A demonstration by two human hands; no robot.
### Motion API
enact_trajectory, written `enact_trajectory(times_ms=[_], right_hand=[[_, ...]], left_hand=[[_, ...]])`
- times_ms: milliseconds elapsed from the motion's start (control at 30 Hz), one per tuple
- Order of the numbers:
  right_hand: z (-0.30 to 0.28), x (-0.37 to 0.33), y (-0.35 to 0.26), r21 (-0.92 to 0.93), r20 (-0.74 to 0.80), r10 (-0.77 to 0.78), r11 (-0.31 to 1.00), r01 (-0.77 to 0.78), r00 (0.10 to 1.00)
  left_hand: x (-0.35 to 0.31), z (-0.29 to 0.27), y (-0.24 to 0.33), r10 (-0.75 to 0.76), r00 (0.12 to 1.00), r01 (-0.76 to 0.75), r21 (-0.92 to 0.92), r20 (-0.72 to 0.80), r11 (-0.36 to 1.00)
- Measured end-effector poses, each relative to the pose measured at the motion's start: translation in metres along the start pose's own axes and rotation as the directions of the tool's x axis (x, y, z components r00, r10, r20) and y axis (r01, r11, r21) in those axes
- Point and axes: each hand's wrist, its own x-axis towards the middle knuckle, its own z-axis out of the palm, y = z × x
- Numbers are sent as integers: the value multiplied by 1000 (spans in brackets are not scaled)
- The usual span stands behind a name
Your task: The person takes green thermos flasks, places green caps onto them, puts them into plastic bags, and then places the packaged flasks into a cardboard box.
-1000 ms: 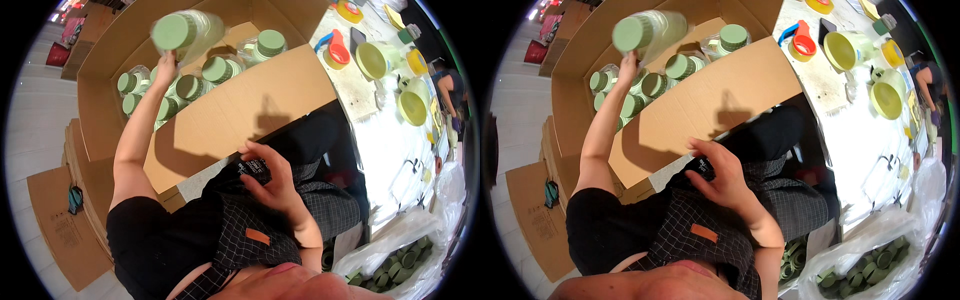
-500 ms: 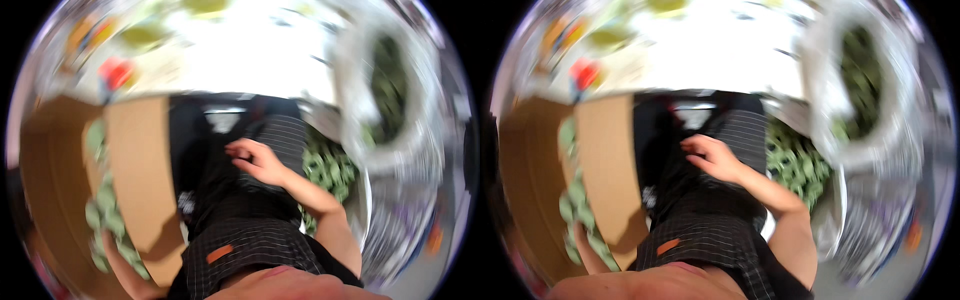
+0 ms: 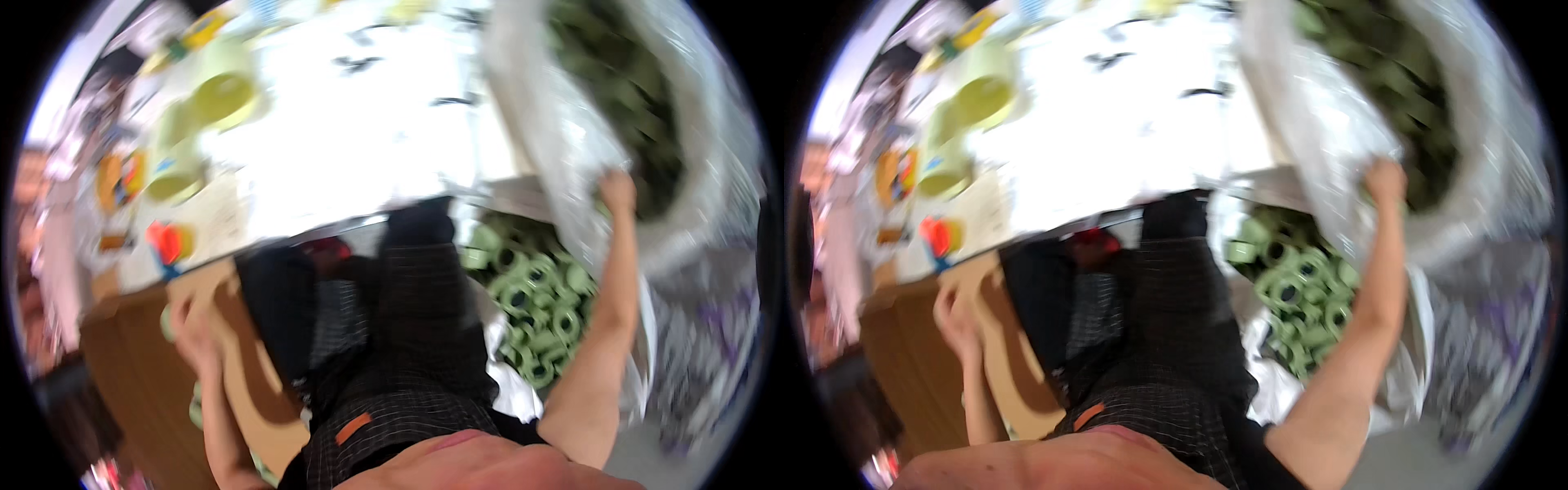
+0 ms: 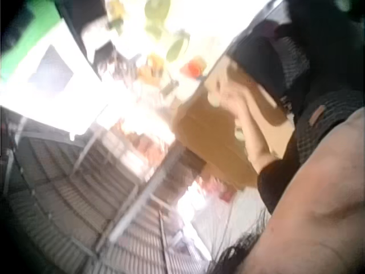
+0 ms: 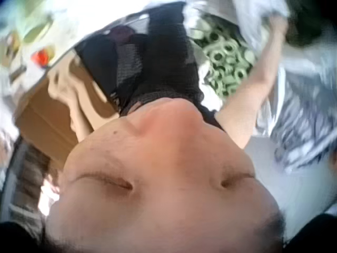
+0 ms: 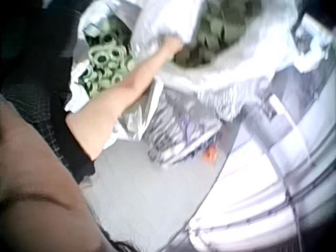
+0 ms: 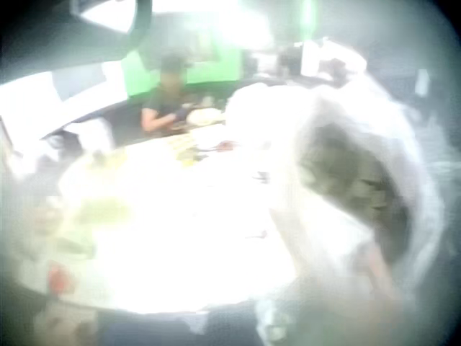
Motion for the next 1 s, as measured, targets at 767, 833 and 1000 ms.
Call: enact_trajectory(times_ms=[767,833,1000], right_hand=[[-105,-292,-211,852,-37,-327,484,201,944],[-112,-299,-216,646,-170,-423,634,425,890],[-126,-324,-233,499,-178,-484,706,503,857]], left_hand=[[114,104,95,469,880,-473,-51,-70,880],[64,85,104,485,874,-478,-137,23,868],[35,109,116,-154,972,230,-858,179,460]])
